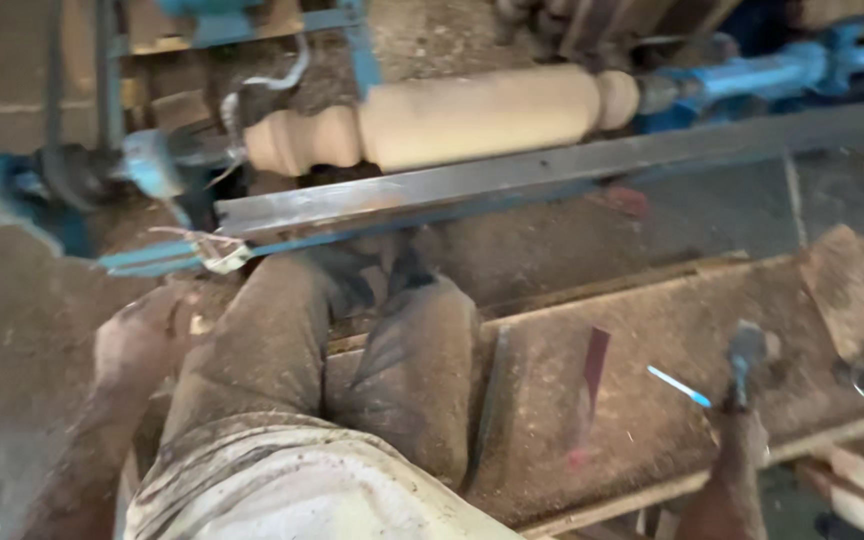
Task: The person uses a chisel to shape a piece of wood mounted on a rotating lathe. They hold the tool against the spinning wood to carve and smooth the surface, creating a decorative turned object.
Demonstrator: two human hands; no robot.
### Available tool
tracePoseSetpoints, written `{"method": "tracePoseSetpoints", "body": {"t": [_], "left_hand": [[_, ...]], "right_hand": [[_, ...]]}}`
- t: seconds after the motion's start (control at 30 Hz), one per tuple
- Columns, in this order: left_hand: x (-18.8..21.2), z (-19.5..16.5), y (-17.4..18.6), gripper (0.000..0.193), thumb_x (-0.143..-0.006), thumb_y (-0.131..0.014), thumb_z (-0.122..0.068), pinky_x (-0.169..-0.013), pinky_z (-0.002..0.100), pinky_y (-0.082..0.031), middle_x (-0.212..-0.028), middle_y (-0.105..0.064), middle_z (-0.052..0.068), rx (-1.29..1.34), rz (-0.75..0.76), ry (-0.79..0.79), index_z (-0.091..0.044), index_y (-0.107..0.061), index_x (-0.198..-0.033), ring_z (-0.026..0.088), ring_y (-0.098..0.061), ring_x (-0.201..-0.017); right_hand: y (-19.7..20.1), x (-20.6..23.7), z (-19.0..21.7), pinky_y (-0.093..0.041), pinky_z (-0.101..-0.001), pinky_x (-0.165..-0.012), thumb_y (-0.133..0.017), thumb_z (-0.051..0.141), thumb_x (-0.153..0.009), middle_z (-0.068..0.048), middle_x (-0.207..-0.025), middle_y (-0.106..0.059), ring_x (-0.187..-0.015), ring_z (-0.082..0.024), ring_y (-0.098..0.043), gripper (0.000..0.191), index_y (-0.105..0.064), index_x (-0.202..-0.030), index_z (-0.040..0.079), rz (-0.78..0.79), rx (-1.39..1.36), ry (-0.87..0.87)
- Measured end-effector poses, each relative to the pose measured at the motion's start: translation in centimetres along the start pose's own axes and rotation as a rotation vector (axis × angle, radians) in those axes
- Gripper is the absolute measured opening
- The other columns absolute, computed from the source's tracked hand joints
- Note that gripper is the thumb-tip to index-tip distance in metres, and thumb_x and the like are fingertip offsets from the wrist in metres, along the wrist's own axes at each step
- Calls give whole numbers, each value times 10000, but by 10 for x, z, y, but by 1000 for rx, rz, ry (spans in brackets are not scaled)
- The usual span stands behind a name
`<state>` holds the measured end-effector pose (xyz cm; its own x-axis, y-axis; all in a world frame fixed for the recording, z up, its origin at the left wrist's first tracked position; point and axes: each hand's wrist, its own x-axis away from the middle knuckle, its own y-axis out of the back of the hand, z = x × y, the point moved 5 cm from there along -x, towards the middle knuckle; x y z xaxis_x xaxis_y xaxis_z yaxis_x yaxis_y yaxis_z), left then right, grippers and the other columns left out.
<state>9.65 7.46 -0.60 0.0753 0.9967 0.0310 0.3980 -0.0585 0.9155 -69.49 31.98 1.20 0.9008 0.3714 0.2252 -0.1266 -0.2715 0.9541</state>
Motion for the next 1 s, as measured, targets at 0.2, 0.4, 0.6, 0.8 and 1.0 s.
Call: {"method": "tracePoseSetpoints", "body": {"t": [0.2, 0.4, 0.6, 0.8, 1.0], "left_hand": [[-20, -53, -3, 300, -1010, -627, -259, -1035, 492, -525, -1263, -691, 168, 35, -209, -296, -46, -701, -1208, 382, -633, -1243], [-88, -123, -70, 633, -902, -652, -334, -1139, 608, -283, -1466, -481, 262, -100, 42, -265, 32, -508, -1398, 493, -378, -1421], [-45, -194, -97, 498, -945, -685, -248, -1191, 525, -360, -1448, -542, 238, 291, -4, -599, 11, -571, -1355, 425, -468, -1394], [-45, -174, -66, 390, -967, -687, -163, -1171, 470, -441, -1407, -609, 185, 204, -117, -863, 7, -628, -1314, 353, -554, -1358], [-104, -174, -75, 529, -927, -642, -195, -1203, 456, -378, -1496, -547, 155, 23, 82, -1137, 24, -572, -1403, 321, -509, -1397]], "right_hand": [[4, -3, -22, -524, -594, -765, -675, 577, -850, -328, -1047, -699, -956, -529, -665, 660, -743, -1099, -30, -218, -76, 26], [-29, 55, -27, -506, -471, -693, -566, 318, -1003, -175, -954, -677, -794, -336, -633, 304, -643, -1031, 26, 4, -1138, -165], [-53, 177, 113, -349, -499, -415, -795, 39, -957, -188, -817, -630, -525, -331, -435, 272, -620, -1150, -39, 639, -1041, 249], [-43, 247, 311, -506, -290, -527, -768, 237, -869, -7, -824, -636, -635, -110, -598, 632, -516, -1422, 62, 987, -765, 627], [-31, 231, 367, -500, -263, -546, -706, 240, -917, 11, -832, -600, -625, -79, -578, 568, -535, -1436, 86, 1057, -702, 727]]}}
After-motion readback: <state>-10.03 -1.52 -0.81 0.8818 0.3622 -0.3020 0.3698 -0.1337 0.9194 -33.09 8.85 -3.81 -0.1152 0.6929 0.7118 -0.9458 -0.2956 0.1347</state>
